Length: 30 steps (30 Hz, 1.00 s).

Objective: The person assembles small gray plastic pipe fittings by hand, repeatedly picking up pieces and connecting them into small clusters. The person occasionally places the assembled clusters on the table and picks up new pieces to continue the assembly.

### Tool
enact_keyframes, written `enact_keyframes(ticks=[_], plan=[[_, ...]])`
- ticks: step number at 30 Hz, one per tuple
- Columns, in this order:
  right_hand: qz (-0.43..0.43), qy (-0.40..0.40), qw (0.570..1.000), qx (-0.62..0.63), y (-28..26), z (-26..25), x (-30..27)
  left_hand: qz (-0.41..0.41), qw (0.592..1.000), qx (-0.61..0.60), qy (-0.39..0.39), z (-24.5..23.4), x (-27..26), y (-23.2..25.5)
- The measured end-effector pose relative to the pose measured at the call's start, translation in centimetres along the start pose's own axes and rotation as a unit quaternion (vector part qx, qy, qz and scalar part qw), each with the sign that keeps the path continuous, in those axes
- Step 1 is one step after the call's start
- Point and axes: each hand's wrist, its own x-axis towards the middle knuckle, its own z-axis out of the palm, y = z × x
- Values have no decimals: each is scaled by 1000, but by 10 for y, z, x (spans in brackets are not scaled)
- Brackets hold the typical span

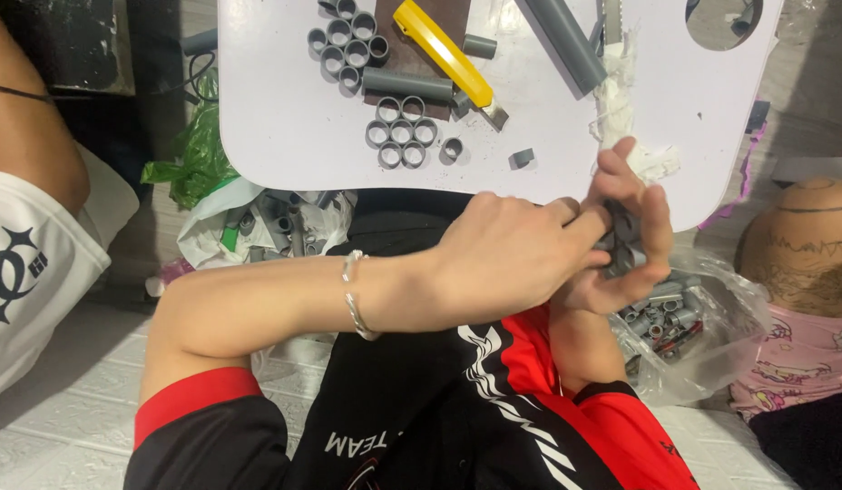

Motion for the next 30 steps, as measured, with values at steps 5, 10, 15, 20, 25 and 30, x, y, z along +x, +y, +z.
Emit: enact_keyframes(ticks=[5,10,15,20,25,30], plan=[[1,128,989,69,-11,18,10,-87,978,-64,-179,-4,16,6],[-43,121,991,30,-8,22,16,-23,996,36,-76,14,5,8],[-22,121,992,33,-15,20,14,-34,995,-31,-86,7,4,12],[-22,109,993,-44,-27,20,17,-64,974,-113,-185,-14,14,12],[-75,177,978,-83,-28,40,27,-83,958,-160,-222,-23,17,10],[-54,12,994,-94,-25,4,15,-96,944,-191,-253,-27,19,6]])
